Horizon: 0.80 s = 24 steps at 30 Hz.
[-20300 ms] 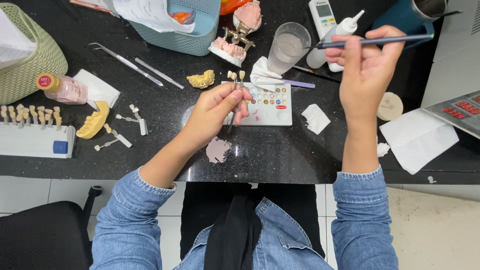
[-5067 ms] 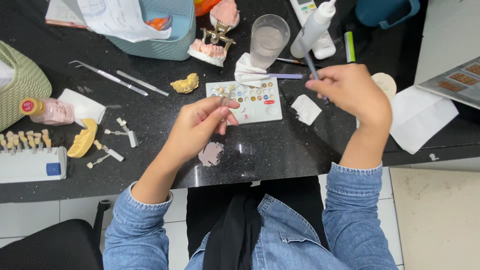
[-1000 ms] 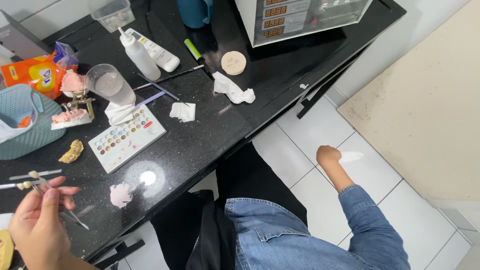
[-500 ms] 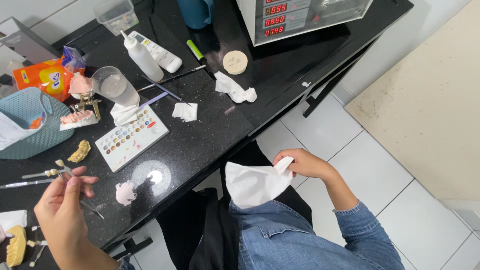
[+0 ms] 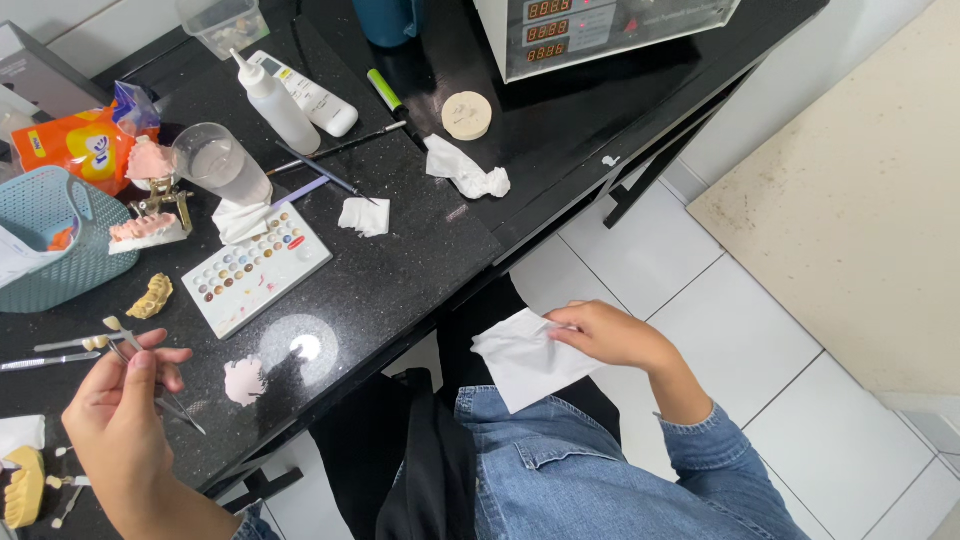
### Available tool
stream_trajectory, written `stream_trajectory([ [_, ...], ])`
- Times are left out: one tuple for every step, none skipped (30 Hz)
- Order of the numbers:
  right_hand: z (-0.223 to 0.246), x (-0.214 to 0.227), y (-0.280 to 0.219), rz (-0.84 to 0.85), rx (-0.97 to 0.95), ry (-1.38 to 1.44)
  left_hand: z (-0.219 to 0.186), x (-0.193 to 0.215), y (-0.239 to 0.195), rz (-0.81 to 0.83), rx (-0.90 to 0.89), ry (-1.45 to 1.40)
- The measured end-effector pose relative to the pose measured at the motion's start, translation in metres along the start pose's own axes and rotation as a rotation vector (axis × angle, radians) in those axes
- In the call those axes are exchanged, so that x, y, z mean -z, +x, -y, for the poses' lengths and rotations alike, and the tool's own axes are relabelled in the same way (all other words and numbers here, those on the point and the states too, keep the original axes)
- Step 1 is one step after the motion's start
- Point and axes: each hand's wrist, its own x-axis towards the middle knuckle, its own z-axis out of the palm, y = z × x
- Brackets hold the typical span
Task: The person uses tweezers to hold a small dental prosthetic and applies paint with a fine brush from a color palette. They wipe the prosthetic with a tissue and continue painting different areas while rotating the object for access.
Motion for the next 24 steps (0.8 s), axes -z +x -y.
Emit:
stream_trajectory([
  [0.005,-0.009,0.004,-0.058,0.136,-0.052,0.0,-0.001,0.0,0.003,-0.003,-0.012],
  [0.01,-0.017,0.007,-0.114,0.271,-0.103,0.0,-0.002,0.0,0.006,-0.004,-0.023],
  [0.017,-0.025,0.01,-0.046,0.139,-0.04,0.0,-0.004,0.0,0.009,0.0,-0.008],
  [0.025,-0.036,0.014,0.021,0.01,0.023,0.0,-0.005,0.001,0.013,0.003,0.006],
  [0.033,-0.047,0.021,0.09,-0.119,0.085,0.0,-0.006,0.001,0.016,0.005,0.021],
  [0.04,-0.056,0.027,0.082,-0.153,0.027,0.0,-0.008,0.0,0.011,0.015,0.005],
  [0.047,-0.065,0.032,0.075,-0.187,-0.032,0.0,-0.009,0.0,0.006,0.025,-0.012],
  [0.052,-0.07,0.034,0.067,-0.219,-0.09,-0.001,-0.009,-0.001,0.0,0.036,-0.027],
  [0.055,-0.074,0.034,0.11,-0.224,-0.055,-0.001,-0.009,-0.002,0.003,0.033,-0.028],
  [0.056,-0.077,0.033,0.153,-0.226,-0.022,-0.001,-0.009,-0.002,0.004,0.029,-0.029],
  [0.056,-0.079,0.033,0.196,-0.228,0.012,-0.001,-0.008,-0.002,0.006,0.026,-0.03],
  [0.054,-0.081,0.03,0.276,-0.155,0.08,-0.001,-0.008,-0.004,0.001,0.023,-0.028],
  [0.05,-0.082,0.027,0.356,-0.08,0.148,0.0,-0.007,-0.005,-0.004,0.021,-0.027],
  [0.046,-0.083,0.025,0.432,-0.006,0.216,0.0,-0.006,-0.005,-0.007,0.019,-0.027],
  [0.041,-0.083,0.022,0.478,0.054,0.263,0.001,-0.005,-0.006,-0.01,0.02,-0.009],
  [0.036,-0.083,0.021,0.522,0.114,0.308,0.001,-0.005,-0.006,-0.013,0.02,0.008],
  [0.032,-0.083,0.019,0.567,0.173,0.354,0.002,-0.004,-0.006,-0.015,0.02,0.025],
  [0.029,-0.082,0.018,0.555,0.182,0.341,0.003,-0.004,-0.007,-0.013,0.023,0.01],
  [0.026,-0.08,0.018,0.543,0.191,0.329,0.003,-0.004,-0.007,-0.011,0.025,-0.005],
  [0.025,-0.079,0.018,0.531,0.199,0.316,0.004,-0.004,-0.008,-0.01,0.028,-0.021],
  [0.026,-0.078,0.019,0.475,0.133,0.297,0.005,-0.004,-0.009,-0.009,0.026,-0.016],
  [0.027,-0.076,0.021,0.419,0.067,0.277,0.005,-0.005,-0.009,-0.008,0.024,-0.012],
  [0.03,-0.075,0.024,0.362,0.001,0.257,0.005,-0.006,-0.01,-0.007,0.021,-0.008],
  [0.033,-0.073,0.027,0.292,0.014,0.247,0.004,-0.007,-0.011,-0.01,0.032,-0.02],
])
